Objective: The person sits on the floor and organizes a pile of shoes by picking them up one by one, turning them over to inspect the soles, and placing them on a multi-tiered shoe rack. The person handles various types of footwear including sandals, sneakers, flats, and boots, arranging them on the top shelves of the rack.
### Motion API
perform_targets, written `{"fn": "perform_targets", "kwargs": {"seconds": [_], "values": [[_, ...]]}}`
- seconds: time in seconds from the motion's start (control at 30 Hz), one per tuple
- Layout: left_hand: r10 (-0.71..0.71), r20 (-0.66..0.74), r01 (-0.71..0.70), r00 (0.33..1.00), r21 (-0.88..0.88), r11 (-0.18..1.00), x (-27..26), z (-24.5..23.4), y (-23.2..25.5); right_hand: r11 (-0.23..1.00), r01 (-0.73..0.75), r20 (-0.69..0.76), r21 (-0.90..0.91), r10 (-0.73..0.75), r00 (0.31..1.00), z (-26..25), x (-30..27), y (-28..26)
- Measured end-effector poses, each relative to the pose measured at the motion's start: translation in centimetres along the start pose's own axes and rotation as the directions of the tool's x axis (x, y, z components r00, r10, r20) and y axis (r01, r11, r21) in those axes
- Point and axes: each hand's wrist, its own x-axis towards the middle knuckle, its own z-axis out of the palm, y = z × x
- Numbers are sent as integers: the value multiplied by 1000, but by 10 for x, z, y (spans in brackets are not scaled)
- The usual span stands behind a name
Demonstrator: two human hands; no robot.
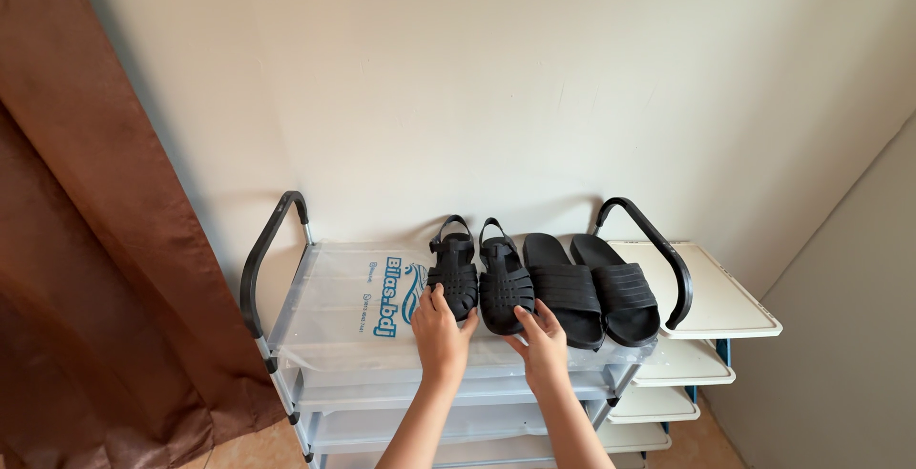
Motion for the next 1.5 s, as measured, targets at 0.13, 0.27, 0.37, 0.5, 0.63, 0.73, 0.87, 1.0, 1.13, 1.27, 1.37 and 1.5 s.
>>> {"fn": "perform_targets", "kwargs": {"seconds": [0.13, 0.27, 0.37, 0.5, 0.63, 0.73, 0.87, 1.0, 1.13, 1.27, 1.37, 1.5], "values": [[9, 11, -9, 1000, 6, 1000, 1, -3, -4, 998, 0, -64, 59, 4, 998, 7, 7, 16], [17, 17, -17, 1000, 9, 1000, -4, -7, -1, 999, 41, -112, 26, -38, 993, 17, 8, 15], [-5, 36, 5, 999, 0, 1000, -7, -7, 3, 950, 66, -92, -305, -98, 991, 19, 2, 1], [-7, 53, 8, 999, -10, 1000, -11, -6, 4, 777, 2, -70, -629, -59, 996, 17, -5, -20], [14, 57, -14, 998, 2, 1000, -15, -5, 2, 459, 281, 77, -843, -415, 907, 22, -15, -19], [74, -16, -74, 997, -18, 997, -19, -8, 1, 327, 361, 173, -873, -484, 858, 24, -20, -11], [17, 71, -17, 997, 10, 1000, -16, -7, 3, 257, 358, 217, -898, -449, 867, 22, -17, -7], [44, 112, -53, 993, 82, 995, -18, -7, 1, 127, 478, 342, -869, -542, 768, 22, -18, 2], [116, 88, -128, 989, 148, 981, -20, -4, -2, 39, 470, 377, -882, -540, 753, 26, -21, 7], [131, 123, -153, 984, 192, 969, -22, -2, -7, 31, 427, 361, -904, -479, 800, 27, -23, 6], [119, 168, -156, 978, 223, 962, -22, -1, -10, 31, 393, 342, -919, -432, 834, 28, -24, 4], [110, 205, -159, 973, 242, 957, -21, 0, -11, 43, 415, 353, -909, -452, 819, 27, -25, 3]]}}
